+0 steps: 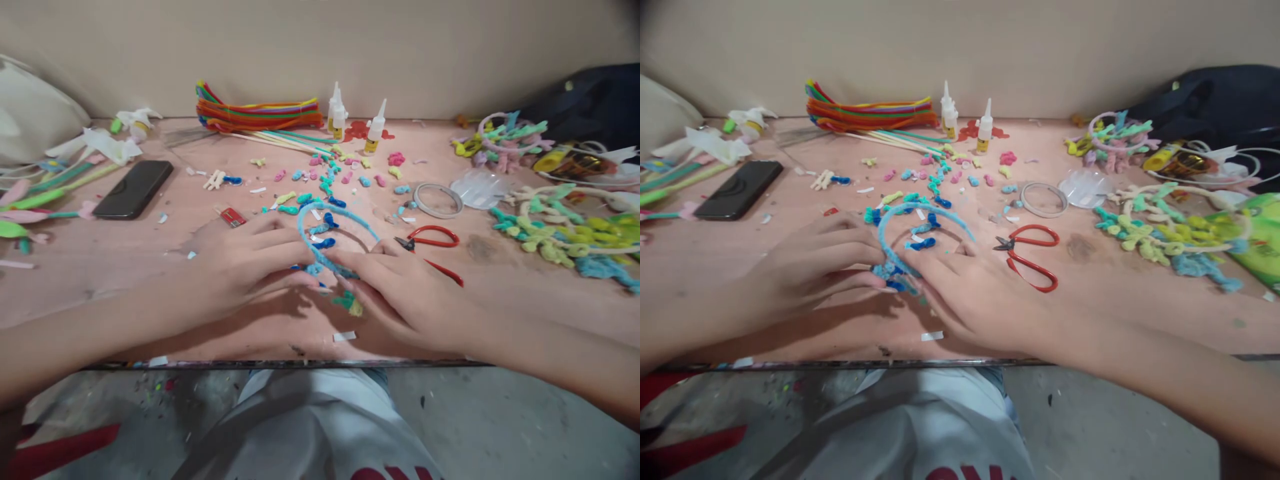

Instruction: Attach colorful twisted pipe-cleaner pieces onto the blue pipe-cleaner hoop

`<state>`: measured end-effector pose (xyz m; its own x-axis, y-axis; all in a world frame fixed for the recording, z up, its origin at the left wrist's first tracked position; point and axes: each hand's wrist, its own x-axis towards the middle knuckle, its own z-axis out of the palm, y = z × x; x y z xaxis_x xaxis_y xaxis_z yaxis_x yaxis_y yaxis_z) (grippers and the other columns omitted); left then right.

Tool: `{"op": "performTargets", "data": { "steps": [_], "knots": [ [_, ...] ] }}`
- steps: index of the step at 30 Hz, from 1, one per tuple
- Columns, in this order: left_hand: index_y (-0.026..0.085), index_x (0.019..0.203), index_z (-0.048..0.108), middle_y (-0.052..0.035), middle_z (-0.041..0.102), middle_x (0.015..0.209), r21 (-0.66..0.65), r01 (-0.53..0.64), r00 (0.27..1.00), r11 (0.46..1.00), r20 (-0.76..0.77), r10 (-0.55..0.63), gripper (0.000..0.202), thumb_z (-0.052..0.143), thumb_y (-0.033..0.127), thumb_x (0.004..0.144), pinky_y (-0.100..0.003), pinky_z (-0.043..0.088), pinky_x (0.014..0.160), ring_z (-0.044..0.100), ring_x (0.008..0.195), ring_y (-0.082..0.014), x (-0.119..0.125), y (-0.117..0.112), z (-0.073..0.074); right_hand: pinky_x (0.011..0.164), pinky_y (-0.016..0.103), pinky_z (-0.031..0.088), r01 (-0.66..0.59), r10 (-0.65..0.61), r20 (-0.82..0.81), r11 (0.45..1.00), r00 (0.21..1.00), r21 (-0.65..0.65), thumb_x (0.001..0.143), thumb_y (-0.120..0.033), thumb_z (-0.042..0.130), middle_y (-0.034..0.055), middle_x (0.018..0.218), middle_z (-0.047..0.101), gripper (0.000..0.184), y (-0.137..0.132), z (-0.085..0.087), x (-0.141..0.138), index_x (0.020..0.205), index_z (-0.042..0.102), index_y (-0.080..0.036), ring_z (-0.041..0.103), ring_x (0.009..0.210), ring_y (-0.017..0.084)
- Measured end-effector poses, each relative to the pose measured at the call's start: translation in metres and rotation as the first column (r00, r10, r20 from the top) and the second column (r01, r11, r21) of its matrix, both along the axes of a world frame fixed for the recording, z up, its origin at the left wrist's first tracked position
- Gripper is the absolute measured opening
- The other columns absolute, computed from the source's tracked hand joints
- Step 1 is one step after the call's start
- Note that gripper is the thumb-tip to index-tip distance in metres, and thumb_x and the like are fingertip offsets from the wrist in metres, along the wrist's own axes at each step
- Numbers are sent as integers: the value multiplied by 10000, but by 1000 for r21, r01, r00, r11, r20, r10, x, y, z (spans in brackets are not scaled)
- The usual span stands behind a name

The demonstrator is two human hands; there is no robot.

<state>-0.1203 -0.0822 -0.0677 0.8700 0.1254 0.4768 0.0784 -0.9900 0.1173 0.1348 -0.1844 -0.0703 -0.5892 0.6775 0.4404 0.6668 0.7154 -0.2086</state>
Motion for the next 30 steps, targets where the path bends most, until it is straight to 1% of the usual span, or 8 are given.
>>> {"op": "performTargets", "data": {
  "steps": [3, 9, 15, 17, 19, 22, 25, 30],
  "knots": [
    [187, 1017, 634, -28, 718, 929, 62, -16, 1000, 998, 3, 16, 254, 530, 387, 1133, -266, 457, 857, 604, 937, -192, 0, -2, 0, 837, 376, 541, -18, 15, 22, 993, 1000, 121, 1125, -170, 425, 138, 1079, 822, 319, -1, 2, -3, 1307, 661, -55, 743, 985, 251],
    [173, 982, 676, -30, 688, 894, 28, -108, 994, 994, 36, 107, 329, 561, 451, 1116, -262, 437, 759, 650, 897, -169, 1, -6, 0, 826, 379, 560, 52, -52, -4, 973, 999, 226, 1105, -141, 465, 135, 1052, 825, 267, 1, 0, -5, 1241, 681, -62, 769, 972, 257],
    [167, 991, 696, -34, 678, 895, 23, -99, 994, 995, 58, 98, 288, 612, 421, 1095, -266, 455, 803, 603, 891, -168, -3, -3, -11, 811, 369, 545, 16, -10, -20, 956, 1000, 293, 1097, -148, 507, 82, 906, 794, 236, 3, -12, -7, 1259, 668, -89, 731, 892, 236],
    [166, 1020, 696, -34, 689, 886, 5, -92, 994, 996, 54, 92, 278, 611, 420, 1093, -264, 464, 791, 606, 897, -174, -3, -2, -14, 795, 352, 543, 19, -2, -106, 987, 994, 160, 1110, -190, 506, 83, 955, 802, 247, 2, -13, -7, 1282, 666, -114, 738, 927, 231],
    [177, 1083, 698, -36, 711, 910, 15, -77, 996, 997, 38, 76, 250, 608, 410, 1096, -270, 474, 789, 616, 915, -182, -2, -5, -14, 796, 331, 541, 27, -45, -239, 997, 970, -78, 1131, -264, 502, 90, 1044, 811, 250, 2, -10, -8, 1248, 686, -140, 745, 956, 216],
    [213, 1125, 683, -28, 742, 951, 57, -59, 998, 997, 26, 57, 188, 584, 372, 1117, -305, 476, 795, 621, 878, -191, 1, -13, -10, 753, 309, 498, 18, -137, -317, 936, 938, -352, 1139, -363, 501, 67, 991, 797, 300, 2, -3, -9, 1131, 717, -155, 706, 859, 187],
    [226, 1117, 672, -19, 742, 903, 92, -77, 997, 993, 36, 74, 175, 556, 356, 1134, -335, 453, 765, 603, 809, -200, 4, -23, -4, 685, 301, 417, -16, -130, -291, 894, 948, -449, 1121, -415, 499, 33, 847, 743, 336, 3, 3, -9, 1049, 719, -171, 605, 742, 163],
    [185, 1107, 649, -20, 760, 882, 237, -9, 999, 971, 52, -3, 203, 512, 328, 1153, -352, 427, 744, 608, 816, -206, 5, -25, 0, 681, 320, 386, 23, -146, -221, 877, 964, -480, 1067, -388, 484, 75, 884, 738, 307, 0, 8, -12, 975, 673, -164, 598, 762, 187]
  ]
}}
